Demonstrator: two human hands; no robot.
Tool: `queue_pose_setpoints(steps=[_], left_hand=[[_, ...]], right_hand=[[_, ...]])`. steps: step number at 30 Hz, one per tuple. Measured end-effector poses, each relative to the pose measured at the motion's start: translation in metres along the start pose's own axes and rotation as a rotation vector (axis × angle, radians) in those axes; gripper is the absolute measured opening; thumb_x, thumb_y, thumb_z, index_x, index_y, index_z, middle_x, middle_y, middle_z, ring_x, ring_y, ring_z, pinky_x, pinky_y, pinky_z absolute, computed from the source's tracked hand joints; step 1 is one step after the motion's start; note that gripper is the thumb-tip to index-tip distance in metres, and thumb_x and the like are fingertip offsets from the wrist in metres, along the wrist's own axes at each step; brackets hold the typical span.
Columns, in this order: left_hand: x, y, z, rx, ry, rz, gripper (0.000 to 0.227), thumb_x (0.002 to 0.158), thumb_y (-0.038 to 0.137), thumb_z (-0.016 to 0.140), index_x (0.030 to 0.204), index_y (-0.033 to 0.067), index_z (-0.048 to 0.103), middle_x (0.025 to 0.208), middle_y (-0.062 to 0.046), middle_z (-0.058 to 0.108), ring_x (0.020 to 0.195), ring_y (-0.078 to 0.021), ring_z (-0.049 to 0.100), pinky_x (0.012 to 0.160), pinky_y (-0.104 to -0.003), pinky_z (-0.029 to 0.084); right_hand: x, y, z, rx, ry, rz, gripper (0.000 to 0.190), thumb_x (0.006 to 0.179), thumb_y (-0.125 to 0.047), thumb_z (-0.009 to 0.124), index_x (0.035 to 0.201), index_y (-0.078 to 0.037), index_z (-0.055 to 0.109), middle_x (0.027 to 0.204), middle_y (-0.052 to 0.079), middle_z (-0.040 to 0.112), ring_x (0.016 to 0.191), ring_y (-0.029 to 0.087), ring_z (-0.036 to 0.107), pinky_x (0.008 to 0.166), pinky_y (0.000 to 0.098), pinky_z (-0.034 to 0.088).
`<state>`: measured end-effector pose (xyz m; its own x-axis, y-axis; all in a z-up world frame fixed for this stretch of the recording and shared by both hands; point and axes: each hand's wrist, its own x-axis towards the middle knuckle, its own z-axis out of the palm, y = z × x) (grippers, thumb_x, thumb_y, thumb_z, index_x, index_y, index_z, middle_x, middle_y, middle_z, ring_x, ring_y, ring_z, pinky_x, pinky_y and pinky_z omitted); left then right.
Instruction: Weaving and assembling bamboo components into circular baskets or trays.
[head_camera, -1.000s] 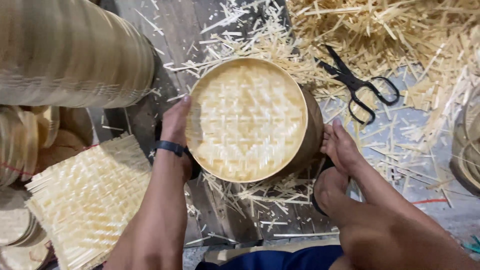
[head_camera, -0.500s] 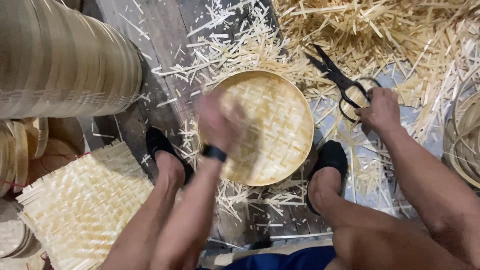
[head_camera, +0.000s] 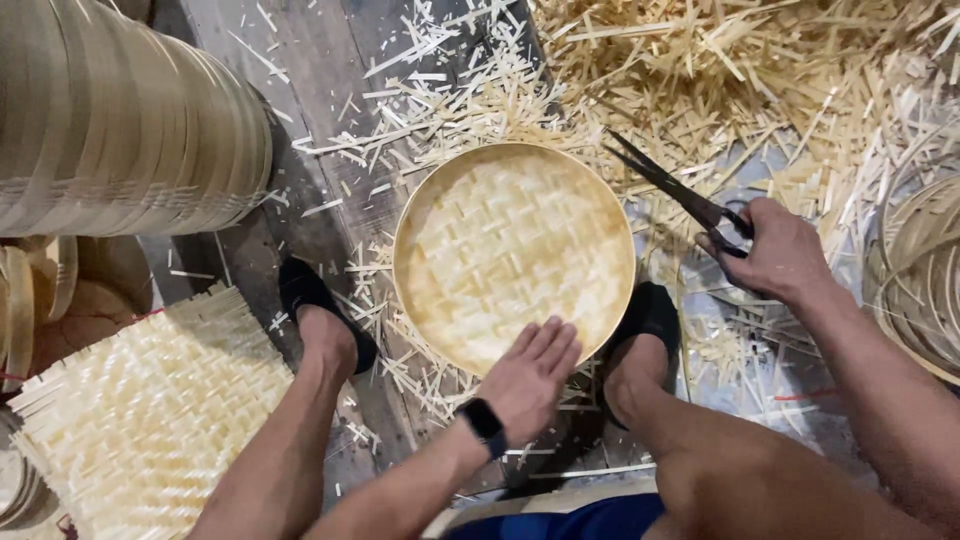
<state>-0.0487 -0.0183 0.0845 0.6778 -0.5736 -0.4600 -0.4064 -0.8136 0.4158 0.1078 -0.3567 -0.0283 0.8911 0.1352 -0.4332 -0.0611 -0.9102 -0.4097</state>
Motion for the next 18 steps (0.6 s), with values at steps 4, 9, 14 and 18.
queue_pose_setpoints(steps=[4,9,14,18], left_hand=[[-0.020,-0.019,-0.007,0.071,0.055,0.063,0.079,0.073,0.005,0.058,0.151,0.0016,0.041,0.160,-0.021,0.037,0.150,-0.0323,0.031,0.122,-0.049,0.020],[-0.026,-0.018,-0.038,0.005,-0.099,0.044,0.073,0.078,0.010,0.053,0.148,-0.0037,0.041,0.159,-0.023,0.036,0.150,-0.0336,0.030,0.123,-0.046,0.020],[-0.028,-0.020,-0.036,0.046,-0.072,0.064,0.069,0.082,0.008,0.050,0.149,-0.0036,0.040,0.160,-0.023,0.036,0.150,-0.0341,0.030,0.123,-0.047,0.021],[-0.033,-0.028,-0.024,0.051,-0.049,0.037,0.070,0.082,0.006,0.049,0.151,-0.0007,0.040,0.161,-0.021,0.035,0.151,-0.0322,0.030,0.124,-0.047,0.020]], right_hand=[[0.008,-0.031,-0.011,-0.142,0.285,-0.365,0.064,0.088,-0.059,0.073,0.110,0.001,0.064,0.107,0.023,0.061,0.102,0.040,0.061,0.087,0.0481,0.052],[0.032,-0.072,-0.016,-0.316,0.180,-0.347,0.069,0.080,-0.064,0.077,0.096,0.002,0.066,0.098,0.020,0.061,0.098,0.037,0.062,0.083,0.0475,0.053],[0.040,-0.081,-0.008,-0.345,0.146,-0.292,0.056,0.074,-0.053,0.081,0.100,-0.003,0.069,0.097,0.017,0.066,0.096,0.035,0.067,0.075,0.0502,0.054],[0.046,-0.068,-0.005,-0.388,0.115,-0.271,0.049,0.074,-0.048,0.081,0.099,-0.007,0.071,0.096,0.014,0.068,0.096,0.033,0.069,0.076,0.0500,0.054]])
